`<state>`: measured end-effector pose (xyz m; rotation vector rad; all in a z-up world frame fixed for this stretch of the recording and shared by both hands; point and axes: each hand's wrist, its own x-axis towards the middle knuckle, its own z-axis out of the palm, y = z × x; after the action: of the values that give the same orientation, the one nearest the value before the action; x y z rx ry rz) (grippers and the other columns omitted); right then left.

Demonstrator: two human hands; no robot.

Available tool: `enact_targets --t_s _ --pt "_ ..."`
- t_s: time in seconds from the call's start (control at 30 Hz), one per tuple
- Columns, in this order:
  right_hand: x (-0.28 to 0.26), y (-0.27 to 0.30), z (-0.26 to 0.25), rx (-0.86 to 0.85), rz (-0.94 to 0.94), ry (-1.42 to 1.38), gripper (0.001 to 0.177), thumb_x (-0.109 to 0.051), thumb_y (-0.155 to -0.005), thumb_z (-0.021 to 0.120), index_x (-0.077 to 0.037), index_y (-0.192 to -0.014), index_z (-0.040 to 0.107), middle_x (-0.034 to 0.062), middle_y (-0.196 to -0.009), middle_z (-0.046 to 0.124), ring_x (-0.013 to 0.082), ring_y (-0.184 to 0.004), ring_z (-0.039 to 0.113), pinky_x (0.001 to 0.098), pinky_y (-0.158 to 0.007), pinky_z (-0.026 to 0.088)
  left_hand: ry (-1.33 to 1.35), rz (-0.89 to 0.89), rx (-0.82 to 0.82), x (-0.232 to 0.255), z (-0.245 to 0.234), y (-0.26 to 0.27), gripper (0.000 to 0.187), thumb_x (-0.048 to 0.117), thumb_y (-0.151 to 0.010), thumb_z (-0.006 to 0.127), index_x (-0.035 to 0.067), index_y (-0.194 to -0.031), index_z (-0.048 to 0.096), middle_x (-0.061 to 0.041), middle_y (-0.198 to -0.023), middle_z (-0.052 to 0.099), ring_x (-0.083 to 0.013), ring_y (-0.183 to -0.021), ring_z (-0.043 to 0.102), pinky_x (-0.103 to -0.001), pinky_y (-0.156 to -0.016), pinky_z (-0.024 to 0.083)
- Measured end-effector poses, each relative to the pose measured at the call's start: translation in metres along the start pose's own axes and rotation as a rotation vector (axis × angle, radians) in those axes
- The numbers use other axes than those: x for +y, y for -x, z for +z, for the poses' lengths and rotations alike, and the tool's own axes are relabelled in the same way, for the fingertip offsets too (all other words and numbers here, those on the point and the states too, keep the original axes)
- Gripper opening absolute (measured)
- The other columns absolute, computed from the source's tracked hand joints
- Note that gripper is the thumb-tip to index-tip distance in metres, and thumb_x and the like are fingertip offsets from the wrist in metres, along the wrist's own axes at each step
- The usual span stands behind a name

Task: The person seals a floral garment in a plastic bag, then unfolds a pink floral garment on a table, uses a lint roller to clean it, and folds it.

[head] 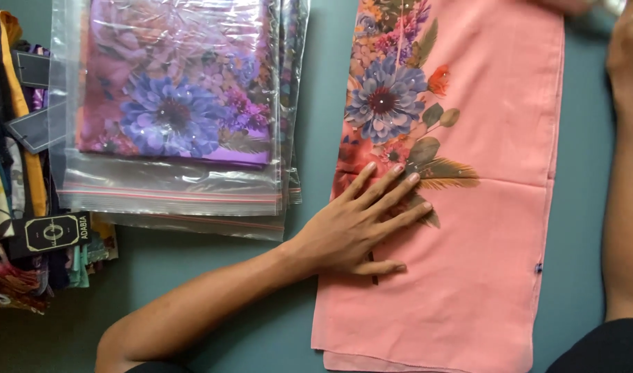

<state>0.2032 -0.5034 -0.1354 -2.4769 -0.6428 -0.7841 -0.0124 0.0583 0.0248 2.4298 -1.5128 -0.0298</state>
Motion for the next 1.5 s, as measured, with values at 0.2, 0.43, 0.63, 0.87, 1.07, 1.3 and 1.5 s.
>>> enact_targets --t_s 0.2,0.43,0.63,0.87,1.07,1.3,1.5 --pt "-0.037 -0.013 -0.012 -0.125 0.205 0.131 0.029 -0.006 -0.128 0.043 0.007 -0.103 0.038 0.0267 -0.095 0.038 0.0382 -0.089 0.036 0.0542 -0.085 0.027 -0.006 -0.015 0.007 0.001 0.0 0.0 0.088 0.078 -0.097 0.045 0.023 -0.164 0.03 -0.017 -0.172 0.025 -0.0408 -0.161 0.023 -0.06 -0.132 0.013" --pt "-0.077 -0.043 -0.006 -0.016 0.249 0.572 0.055 -0.015 -0.136 0.066 0.0 -0.085 0.054 0.0301 -0.083 0.061 0.0517 -0.073 0.059 0.0549 -0.06 0.028 -0.017 -0.008 0.044 0.0 0.003 0.001 0.087 0.076 -0.098 0.047 0.022 -0.164 0.031 -0.017 -0.171 0.026 -0.041 -0.16 0.025 -0.06 -0.132 0.015" --pt "-0.116 -0.05 -0.014 -0.201 -0.013 0.271 0.065 -0.053 -0.124 0.026 -0.004 -0.086 0.046 0.0141 -0.069 0.04 0.0383 -0.06 0.043 0.0491 -0.063 0.025 -0.035 -0.001 0.048 -0.001 0.004 0.001 0.087 0.077 -0.098 0.047 0.022 -0.164 0.031 -0.018 -0.171 0.027 -0.0418 -0.16 0.024 -0.06 -0.131 0.015" --pt "-0.155 -0.065 -0.005 0.003 -0.029 0.516 0.063 -0.054 -0.143 0.039 -0.01 -0.119 0.077 0.0057 -0.098 0.078 0.0358 -0.075 0.069 0.0443 -0.064 0.037 -0.036 -0.006 0.047 -0.001 0.001 0.001 0.087 0.076 -0.098 0.047 0.022 -0.164 0.032 -0.018 -0.171 0.027 -0.0411 -0.159 0.027 -0.059 -0.131 0.016" --pt "-0.186 -0.072 -0.004 -0.18 -0.131 0.535 0.051 -0.045 -0.135 0.046 -0.015 -0.101 0.069 0.0085 -0.072 0.054 0.0324 -0.067 0.06 0.0414 -0.062 0.031 -0.016 -0.012 0.052 -0.001 0.004 0.001 0.086 0.075 -0.098 0.045 0.021 -0.164 0.032 -0.018 -0.17 0.027 -0.0413 -0.159 0.026 -0.06 -0.131 0.015" --pt "-0.198 -0.072 0.009 -0.197 -0.192 0.396 0.048 -0.054 -0.125 0.05 -0.015 -0.106 0.072 0.0052 -0.079 0.062 0.0278 -0.067 0.062 0.039 -0.06 0.036 -0.017 -0.009 0.061 -0.001 0.004 0.002 0.086 0.076 -0.098 0.047 0.022 -0.163 0.033 -0.019 -0.17 0.027 -0.0422 -0.159 0.025 -0.06 -0.131 0.016" --pt "-0.225 -0.085 0.008 -0.184 -0.18 0.434 0.042 -0.051 -0.114 0.054 -0.012 -0.116 0.071 0.0036 -0.084 0.065 0.0282 -0.07 0.063 0.0391 -0.061 0.038 -0.017 0.0 0.057 -0.001 0.003 0.002 0.087 0.076 -0.098 0.047 0.021 -0.163 0.033 -0.02 -0.17 0.026 -0.042 -0.16 0.024 -0.061 -0.131 0.015"
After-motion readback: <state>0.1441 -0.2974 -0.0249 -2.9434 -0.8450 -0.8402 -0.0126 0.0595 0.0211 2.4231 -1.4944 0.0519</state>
